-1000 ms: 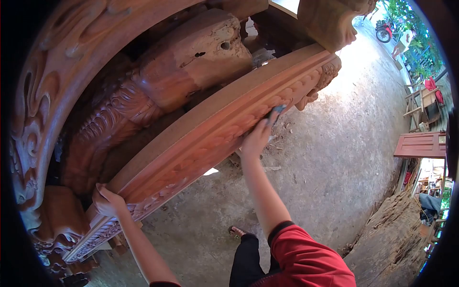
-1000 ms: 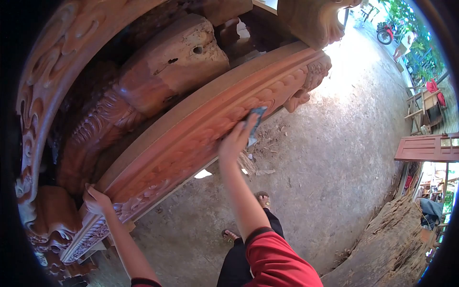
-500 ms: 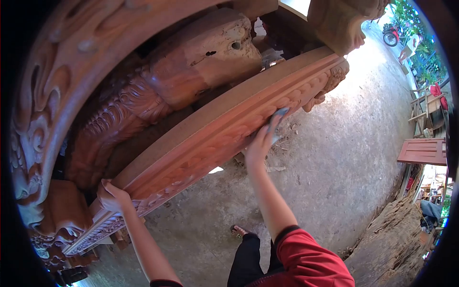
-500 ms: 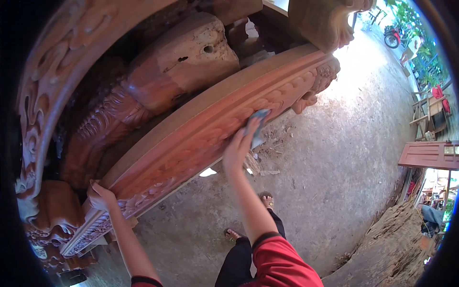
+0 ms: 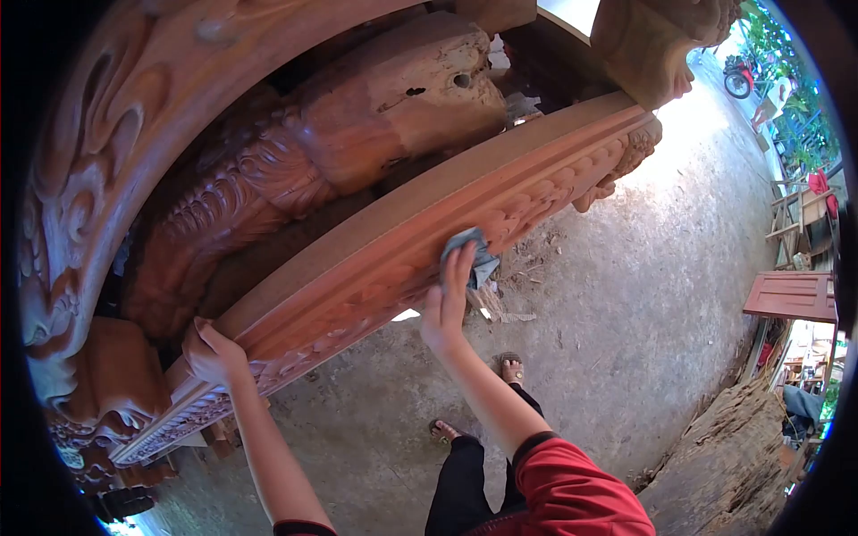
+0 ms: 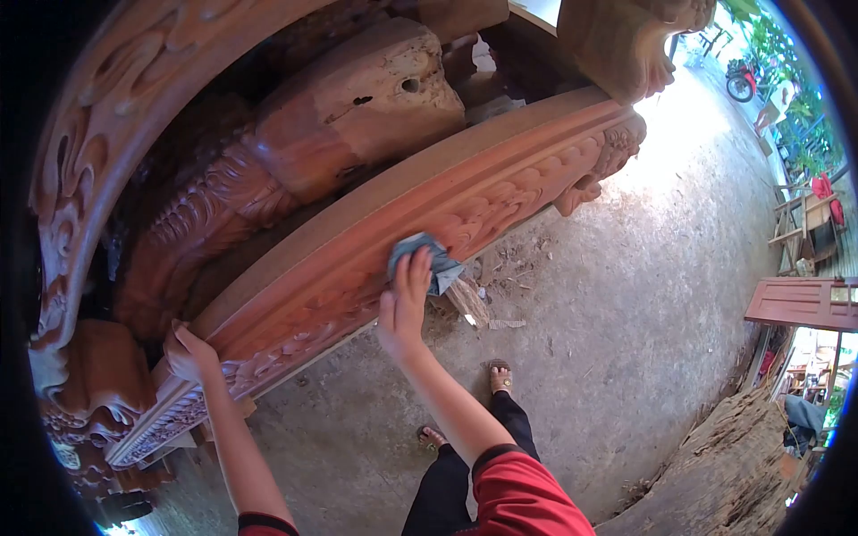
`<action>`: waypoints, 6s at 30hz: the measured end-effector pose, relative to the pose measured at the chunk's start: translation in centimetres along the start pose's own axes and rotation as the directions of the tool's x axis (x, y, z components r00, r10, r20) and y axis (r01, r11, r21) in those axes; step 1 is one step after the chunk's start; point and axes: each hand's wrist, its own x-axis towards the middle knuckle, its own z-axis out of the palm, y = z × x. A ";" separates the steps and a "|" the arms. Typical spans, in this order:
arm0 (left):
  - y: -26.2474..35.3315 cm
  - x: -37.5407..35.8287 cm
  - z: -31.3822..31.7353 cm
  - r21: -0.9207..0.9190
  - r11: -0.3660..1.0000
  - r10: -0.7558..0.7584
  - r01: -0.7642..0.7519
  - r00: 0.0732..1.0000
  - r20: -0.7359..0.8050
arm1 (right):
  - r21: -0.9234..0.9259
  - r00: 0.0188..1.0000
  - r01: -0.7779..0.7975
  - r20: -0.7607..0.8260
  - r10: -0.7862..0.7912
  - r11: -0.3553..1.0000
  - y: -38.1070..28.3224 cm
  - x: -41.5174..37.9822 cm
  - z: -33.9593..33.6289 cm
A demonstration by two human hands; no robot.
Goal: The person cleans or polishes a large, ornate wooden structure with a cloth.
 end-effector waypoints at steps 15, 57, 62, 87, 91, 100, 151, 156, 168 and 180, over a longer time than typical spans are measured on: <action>-0.4 0.2 0.3 -0.006 1.000 0.029 -0.029 0.999 -0.024 | -0.347 0.955 0.280 0.198 -0.222 0.895 1.3 3.7 -3.4; 1.0 -0.1 -0.5 0.056 0.998 -0.002 0.002 1.000 -0.002 | -0.312 0.999 -0.027 -0.040 0.015 0.950 0.6 2.4 -2.8; 0.8 0.0 -0.1 0.106 0.994 0.039 -0.036 0.999 -0.027 | -0.300 0.745 0.567 0.584 -0.322 0.767 0.9 -7.5 0.7; 0.9 0.1 -0.5 0.100 0.995 0.003 -0.008 0.999 0.049 | 0.002 0.737 -0.097 0.673 0.071 0.995 -6.4 -18.2 4.4; 0.6 -0.2 -0.6 0.067 0.995 0.071 -0.073 0.997 0.032 | -0.044 0.657 -0.196 0.735 0.164 0.980 -6.1 -21.7 1.3; -3.7 -14.0 -6.9 -0.816 0.547 0.061 0.188 0.963 0.263 | -0.259 0.279 -0.523 0.848 0.450 0.812 -6.3 -14.3 -5.0; 14.1 -20.4 3.6 -0.307 0.937 0.181 -0.163 0.983 0.031 | -0.226 0.489 0.813 0.766 -0.418 0.537 -6.0 17.6 -1.4; 6.2 -17.3 4.8 -0.206 0.861 -0.489 0.464 0.867 -0.091 | -0.286 0.552 0.766 0.751 -0.362 0.575 -5.6 17.2 -1.6; 11.7 -23.0 6.9 -0.345 0.889 -0.311 0.301 0.950 0.027 | -0.304 0.574 0.766 0.720 -0.391 0.566 -5.5 17.0 -1.5; 20.7 -31.1 8.4 -0.519 0.796 -0.271 0.312 0.950 0.156 | -0.325 0.586 0.766 0.706 -0.397 0.554 -5.4 16.8 -1.3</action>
